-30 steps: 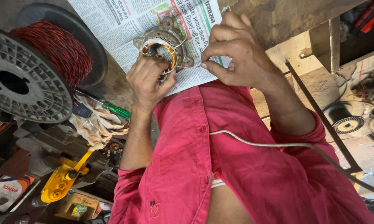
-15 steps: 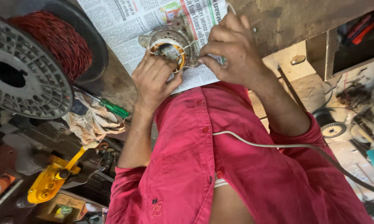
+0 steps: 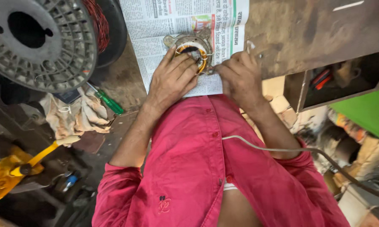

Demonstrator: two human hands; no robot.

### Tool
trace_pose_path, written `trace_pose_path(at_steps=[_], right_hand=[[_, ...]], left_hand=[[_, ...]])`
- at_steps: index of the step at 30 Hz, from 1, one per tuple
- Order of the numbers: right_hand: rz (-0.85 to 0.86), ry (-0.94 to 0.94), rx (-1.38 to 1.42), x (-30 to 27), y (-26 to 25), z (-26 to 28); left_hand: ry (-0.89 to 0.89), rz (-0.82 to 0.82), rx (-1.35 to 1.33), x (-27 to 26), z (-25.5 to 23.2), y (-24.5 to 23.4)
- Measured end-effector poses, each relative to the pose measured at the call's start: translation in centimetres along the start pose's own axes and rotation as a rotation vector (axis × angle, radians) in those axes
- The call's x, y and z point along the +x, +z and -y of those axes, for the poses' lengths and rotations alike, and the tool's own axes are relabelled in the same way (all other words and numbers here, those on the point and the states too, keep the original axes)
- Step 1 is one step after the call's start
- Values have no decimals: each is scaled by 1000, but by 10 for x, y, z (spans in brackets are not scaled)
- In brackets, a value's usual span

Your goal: The person winds a white wire around a small motor stator placed on a newspaper. They repeatedly wrap the wire by hand, occasionally adjusting the stator and pulling the wire taut. The person uses scissors to cut the wire near the end of the clip.

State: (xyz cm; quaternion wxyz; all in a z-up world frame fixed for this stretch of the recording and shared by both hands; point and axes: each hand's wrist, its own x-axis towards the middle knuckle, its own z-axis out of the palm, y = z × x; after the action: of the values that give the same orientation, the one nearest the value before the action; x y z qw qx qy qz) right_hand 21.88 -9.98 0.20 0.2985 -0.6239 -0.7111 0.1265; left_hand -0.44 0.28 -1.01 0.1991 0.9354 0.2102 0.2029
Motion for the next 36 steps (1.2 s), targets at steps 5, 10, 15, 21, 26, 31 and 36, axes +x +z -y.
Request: trace_pose_path(at_steps=[5,10,15,21,26,31,36], right_hand=[[-40,-48,-213,13,4,28],[-66,94,-78,-5,-4,33],[75,710,373,-39,-19,11],[487,336,904,-43,-48,20],[86,86,163,1,-19,59],[106,38,-320,45,-3,76],[83,-39,-313,51,-4,77]], left_hand=[[-86,-112,-147,-12,-5,9],[-131,-250,-236,-16,-7,26],[-165,-294,-259,-21,-7,35],[-160,-310,-242,-17,-7,37],[-105,-351,-257,-20,-1,40],[-100,-409,-211,-19,-7,31],[-79,-381,-194,-21,-11,28]])
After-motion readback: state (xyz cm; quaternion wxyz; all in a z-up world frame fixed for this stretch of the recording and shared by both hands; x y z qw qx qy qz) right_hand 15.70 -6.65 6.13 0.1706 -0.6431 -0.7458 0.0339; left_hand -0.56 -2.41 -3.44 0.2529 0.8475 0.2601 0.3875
